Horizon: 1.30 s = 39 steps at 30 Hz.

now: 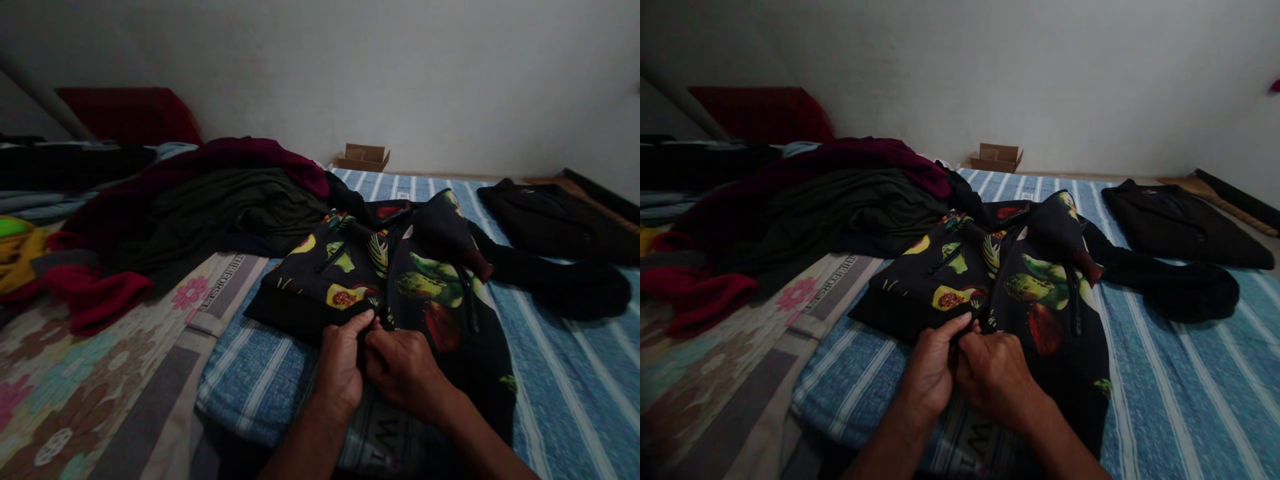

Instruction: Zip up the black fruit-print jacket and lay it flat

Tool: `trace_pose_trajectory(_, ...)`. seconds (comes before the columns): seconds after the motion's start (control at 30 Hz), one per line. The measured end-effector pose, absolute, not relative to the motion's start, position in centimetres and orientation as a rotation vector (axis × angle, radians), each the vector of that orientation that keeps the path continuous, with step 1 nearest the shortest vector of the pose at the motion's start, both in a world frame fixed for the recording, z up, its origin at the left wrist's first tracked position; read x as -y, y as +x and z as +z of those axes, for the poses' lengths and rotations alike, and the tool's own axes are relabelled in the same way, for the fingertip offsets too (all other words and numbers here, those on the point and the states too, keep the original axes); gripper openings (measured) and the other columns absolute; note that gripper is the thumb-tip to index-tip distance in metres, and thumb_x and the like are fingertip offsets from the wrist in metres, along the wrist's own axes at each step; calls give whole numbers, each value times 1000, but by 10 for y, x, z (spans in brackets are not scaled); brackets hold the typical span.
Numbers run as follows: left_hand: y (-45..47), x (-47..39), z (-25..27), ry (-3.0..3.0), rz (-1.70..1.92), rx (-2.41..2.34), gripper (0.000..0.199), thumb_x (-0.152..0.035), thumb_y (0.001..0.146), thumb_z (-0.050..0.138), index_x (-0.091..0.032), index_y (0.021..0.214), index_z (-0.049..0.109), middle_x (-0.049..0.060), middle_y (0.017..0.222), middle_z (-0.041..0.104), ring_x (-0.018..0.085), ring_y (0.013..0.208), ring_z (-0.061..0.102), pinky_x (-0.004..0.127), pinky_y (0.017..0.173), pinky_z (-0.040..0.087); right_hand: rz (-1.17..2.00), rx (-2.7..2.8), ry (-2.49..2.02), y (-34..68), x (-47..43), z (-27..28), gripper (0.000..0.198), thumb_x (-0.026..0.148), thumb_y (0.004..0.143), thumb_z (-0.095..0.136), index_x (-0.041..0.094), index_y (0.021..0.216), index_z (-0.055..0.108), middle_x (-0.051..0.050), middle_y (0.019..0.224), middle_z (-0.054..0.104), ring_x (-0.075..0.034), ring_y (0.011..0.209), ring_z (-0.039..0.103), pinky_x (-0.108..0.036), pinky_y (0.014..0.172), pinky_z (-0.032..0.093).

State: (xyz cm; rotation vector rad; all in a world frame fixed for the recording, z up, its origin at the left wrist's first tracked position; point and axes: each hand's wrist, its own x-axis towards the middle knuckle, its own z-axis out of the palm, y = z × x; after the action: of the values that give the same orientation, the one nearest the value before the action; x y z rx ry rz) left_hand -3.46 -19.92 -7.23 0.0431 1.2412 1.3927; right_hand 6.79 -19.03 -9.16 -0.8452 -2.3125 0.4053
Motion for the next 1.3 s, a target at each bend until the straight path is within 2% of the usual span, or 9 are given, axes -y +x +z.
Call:
trace_pose_trajectory(0.13,-42,204,-74,104,1349,-1191,20,-22,58,75,-7,70,71,7,63,69,18,66,65,27,67,50,756,2192,-903,72,192,-94,13,11,79,44,17,71,52,4,55,45,-7,47,40,-21,49,28)
trace_pose_trajectory(0.27,-48,211,-77,131,1322,-1214,18,-24,60,74,-11,70,67,6,69,70,20,72,65,29,66,49,1081,2015,-950,73,195,-94,13,14,80,47,16,71,56,3,58,50,-8,49,43,-20,49,31)
trace_pose_trajectory(0.43,-55,221,-82,217,1263,-1289,20,-27,61,75,-13,65,60,2,65,65,18,68,62,28,60,47,1245,1933,-957,74,196,-95,13,15,79,49,15,70,59,2,59,51,-8,52,43,-20,50,33)
trace_pose_trajectory(0.6,-61,232,-85,367,1177,-1283,25,-33,65,72,-13,56,58,-1,55,58,14,57,56,26,54,46,1445,1805,-964,75,199,-94,14,18,80,51,14,69,58,4,55,46,-7,49,37,-19,46,30)
trace_pose_trajectory(0.77,-62,237,-84,427,1158,-1373,26,-33,63,71,-15,53,56,-2,53,55,14,56,55,26,53,45,1612,1693,-955,76,201,-94,16,20,81,53,15,67,58,6,51,44,-5,46,35,-17,43,28)
trace_pose_trajectory(0.93,-62,238,-88,509,1114,-1441,33,-34,62,71,-17,45,48,-3,46,48,13,50,50,26,51,42,1648,1661,-952,77,204,-96,17,21,83,54,15,70,61,6,51,44,-5,46,36,-16,44,29)
trace_pose_trajectory(1.13,-59,238,-93,502,1135,-1500,40,-41,63,70,-19,44,42,-3,45,46,12,50,48,25,52,40,1442,1798,-924,78,213,-95,15,21,86,50,17,79,63,0,70,60,-9,65,55,-17,60,41)
trace_pose_trajectory(1.2,-58,238,-93,464,1159,-1473,39,-39,61,71,-18,44,43,-4,45,46,11,51,47,25,52,40,1345,1845,-944,78,219,-96,13,21,85,50,17,80,61,0,71,60,-9,62,55,-17,58,40)
trace_pose_trajectory(1.3,-57,238,-92,359,1183,-1405,34,-36,58,74,-17,47,48,-3,49,48,11,55,49,25,55,42,1249,1881,-1036,78,228,-101,13,24,85,51,17,75,57,3,60,53,-6,49,45,-17,48,34)
